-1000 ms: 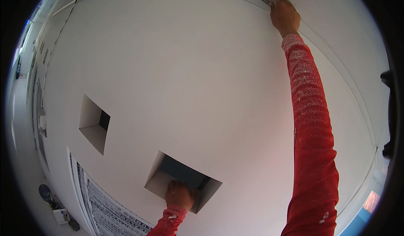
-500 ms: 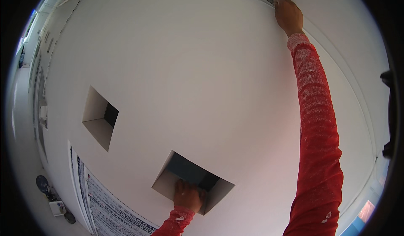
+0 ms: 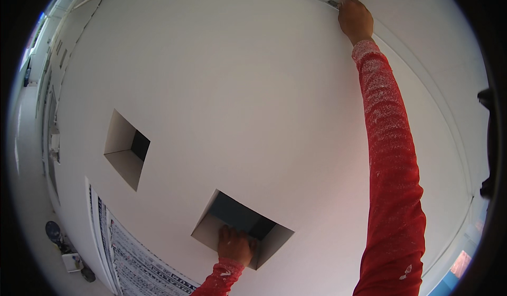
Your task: The person stands on a wooden plank scaffold and uses a small metal scraper to remove material from the upper edge of a white wall. They repeatedly scrape along the wall-ceiling junction and around a square recess, occasionally stepping down to reposition the plank.
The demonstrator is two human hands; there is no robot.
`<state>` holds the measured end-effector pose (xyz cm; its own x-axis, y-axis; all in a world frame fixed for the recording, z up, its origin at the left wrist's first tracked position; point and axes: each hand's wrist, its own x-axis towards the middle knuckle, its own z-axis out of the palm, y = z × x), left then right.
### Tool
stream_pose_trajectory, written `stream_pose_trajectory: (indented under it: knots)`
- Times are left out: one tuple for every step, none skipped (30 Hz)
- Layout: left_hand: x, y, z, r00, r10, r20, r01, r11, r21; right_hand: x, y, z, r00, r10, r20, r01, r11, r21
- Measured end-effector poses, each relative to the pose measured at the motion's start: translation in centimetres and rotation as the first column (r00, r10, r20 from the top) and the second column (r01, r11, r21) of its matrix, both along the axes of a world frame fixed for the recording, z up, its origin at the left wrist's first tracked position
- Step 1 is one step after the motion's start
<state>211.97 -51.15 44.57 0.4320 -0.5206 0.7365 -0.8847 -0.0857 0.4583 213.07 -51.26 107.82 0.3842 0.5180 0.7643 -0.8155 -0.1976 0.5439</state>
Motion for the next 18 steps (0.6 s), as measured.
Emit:
stream_pose_trajectory:
  knots:
    - [0.0, 0.0, 0.0, 1.0, 0.016, 0.004, -0.016, 1.0, -0.018, -0.1, -0.1, 0.1, 0.999, 0.046, -0.004, -0.046, 0.998, -0.031]
    - [0.0, 0.0, 0.0, 0.999, 0.034, 0.002, -0.034, 0.999, -0.021, -0.2, 0.0, 0.3, 0.998, 0.07, -0.01, -0.07, 0.997, -0.015]
    - [0.0, 0.0, 0.0, 1.0, 0.025, -0.002, -0.025, 0.999, -0.023, -0.5, -0.1, 0.4, 0.997, 0.083, 0.003, -0.083, 0.996, 0.013]
    - [-0.1, -0.1, 0.0, 1.0, 0.009, -0.004, -0.009, 1.0, -0.003, -0.7, -0.1, 0.6, 0.99, 0.124, 0.067, -0.125, 0.992, 0.02]
    - [-0.2, -0.1, -0.1, 1.0, 0.004, 0.0, -0.004, 1.0, 0.011, -0.8, -0.1, 0.7, 0.998, 0.056, -0.017, -0.056, 0.998, -0.009]
    - [-0.2, -0.1, -0.1, 1.0, 0.008, 0.008, -0.008, 1.0, 0.006, -1.0, -0.1, 0.9, 0.998, -0.003, -0.062, 0.0, 0.999, -0.05]
    - [-0.3, -0.1, -0.1, 1.0, 0.024, 0.019, -0.024, 1.0, -0.005, -1.0, -0.1, 0.9, 0.993, -0.07, -0.09, 0.064, 0.996, -0.068]
    - [-0.3, -0.1, -0.1, 0.998, 0.053, 0.036, -0.052, 0.998, -0.019, -1.1, -0.1, 0.8, 0.996, -0.041, -0.082, 0.035, 0.997, -0.075]
    - [-0.3, -0.2, -0.1, 1.0, 0.024, 0.005, -0.024, 1.0, 0.006, -1.0, -0.1, 0.7, 0.998, -0.021, -0.066, 0.017, 0.998, -0.058]
    - [-0.2, -0.2, -0.1, 1.0, 0.008, -0.01, -0.008, 0.999, 0.032, -0.9, -0.1, 0.5, 0.999, -0.002, -0.038, 0.001, 1.0, -0.028]
    - [-0.1, -0.2, 0.0, 1.0, 0.015, -0.019, -0.014, 0.999, 0.044, -0.8, -0.1, 0.4, 0.998, 0.056, -0.018, -0.057, 0.998, -0.014]
    - [0.0, -0.2, 0.1, 0.999, 0.028, -0.021, -0.027, 0.999, 0.02, -0.7, -0.1, 0.2, 0.992, 0.125, 0.005, -0.125, 0.992, 0.004]
    - [0.0, -0.2, 0.2, 0.998, 0.057, -0.015, -0.058, 0.998, -0.011, -0.7, -0.1, 0.1, 0.984, 0.172, 0.039, -0.174, 0.983, 0.06]
    - [0.0, -0.2, 0.3, 0.998, 0.055, -0.017, -0.055, 0.998, 0.022, -0.7, -0.2, 0.0, 0.984, 0.176, -0.022, -0.177, 0.984, -0.032]
    - [0.1, -0.2, 0.4, 0.999, 0.049, -0.024, -0.048, 0.998, 0.03, -1.0, -0.2, 0.1, 0.987, 0.145, -0.068, -0.15, 0.986, -0.076]
    - [0.1, -0.1, 0.5, 0.999, 0.013, -0.036, -0.009, 0.995, 0.1, -1.3, -0.3, 0.2, 0.993, 0.111, -0.032, -0.113, 0.991, -0.072]
    - [0.1, -0.1, 0.6, 0.999, -0.028, -0.046, 0.035, 0.986, 0.164, -2.1, -0.5, 0.3, 0.992, 0.075, -0.097, -0.084, 0.992, -0.092]
    - [0.0, 0.0, 0.6, 0.999, -0.023, -0.036, 0.027, 0.993, 0.116, -2.8, -0.7, 0.5, 0.996, 0.044, -0.081, -0.05, 0.996, -0.074]
